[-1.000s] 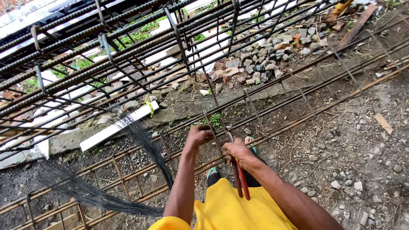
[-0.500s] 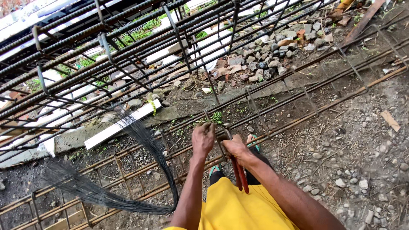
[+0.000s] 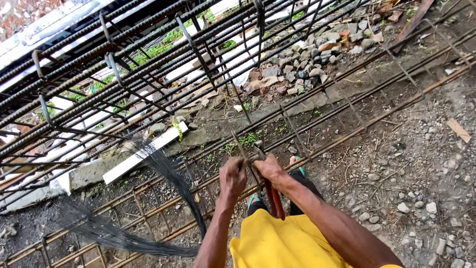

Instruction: The person ties a rebar mesh structure using wire and pliers. They wrap wire around the intersections of the steel bars and twist it tight with the pliers to secure the mesh.

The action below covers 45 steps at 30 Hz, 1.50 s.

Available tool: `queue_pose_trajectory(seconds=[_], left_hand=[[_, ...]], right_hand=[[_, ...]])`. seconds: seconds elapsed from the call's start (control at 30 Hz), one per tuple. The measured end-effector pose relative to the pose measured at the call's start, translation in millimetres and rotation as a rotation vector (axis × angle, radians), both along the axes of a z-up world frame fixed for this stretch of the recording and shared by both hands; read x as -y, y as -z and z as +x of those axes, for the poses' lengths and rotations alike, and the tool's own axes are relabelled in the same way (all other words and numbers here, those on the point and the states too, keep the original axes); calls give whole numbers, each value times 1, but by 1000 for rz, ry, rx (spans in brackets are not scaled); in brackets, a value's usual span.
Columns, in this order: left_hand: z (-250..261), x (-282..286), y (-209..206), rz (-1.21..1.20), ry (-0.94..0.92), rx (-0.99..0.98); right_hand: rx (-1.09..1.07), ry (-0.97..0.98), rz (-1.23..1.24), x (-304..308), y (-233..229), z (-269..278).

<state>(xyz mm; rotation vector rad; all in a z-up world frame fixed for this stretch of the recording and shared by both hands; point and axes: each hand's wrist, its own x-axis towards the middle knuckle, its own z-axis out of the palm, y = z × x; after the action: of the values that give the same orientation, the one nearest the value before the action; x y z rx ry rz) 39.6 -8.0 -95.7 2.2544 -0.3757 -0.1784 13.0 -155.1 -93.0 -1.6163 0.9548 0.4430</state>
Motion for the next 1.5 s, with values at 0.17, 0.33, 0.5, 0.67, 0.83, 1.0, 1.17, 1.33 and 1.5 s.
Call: queue_pose_trajectory(seconds=[0.17,0.33,0.5,0.67,0.83,1.0,1.17,1.33,1.5], left_hand=[[-11,-23,-5,-153,222,197],[-1,-38,-29,-151,433,331],[19,-41,-27,-307,315,-240],[28,-18,-42,-113,107,-474],[39,-8,-57,140,139,-604],[35,3,-46,407,384,-563],[36,9,-68,357,284,-658],[43,11,12,268,282,-701],[43,-4,-50,292,380,-486]], right_hand=[[24,14,53,-1,57,-1],[14,47,150,-7,26,8],[19,58,109,8,63,4],[-4,-21,66,0,22,13],[-33,-87,-4,14,8,11],[-87,-82,24,17,58,9],[-53,-56,103,20,68,6],[-76,-101,233,17,24,16],[-86,-130,168,27,26,23]])
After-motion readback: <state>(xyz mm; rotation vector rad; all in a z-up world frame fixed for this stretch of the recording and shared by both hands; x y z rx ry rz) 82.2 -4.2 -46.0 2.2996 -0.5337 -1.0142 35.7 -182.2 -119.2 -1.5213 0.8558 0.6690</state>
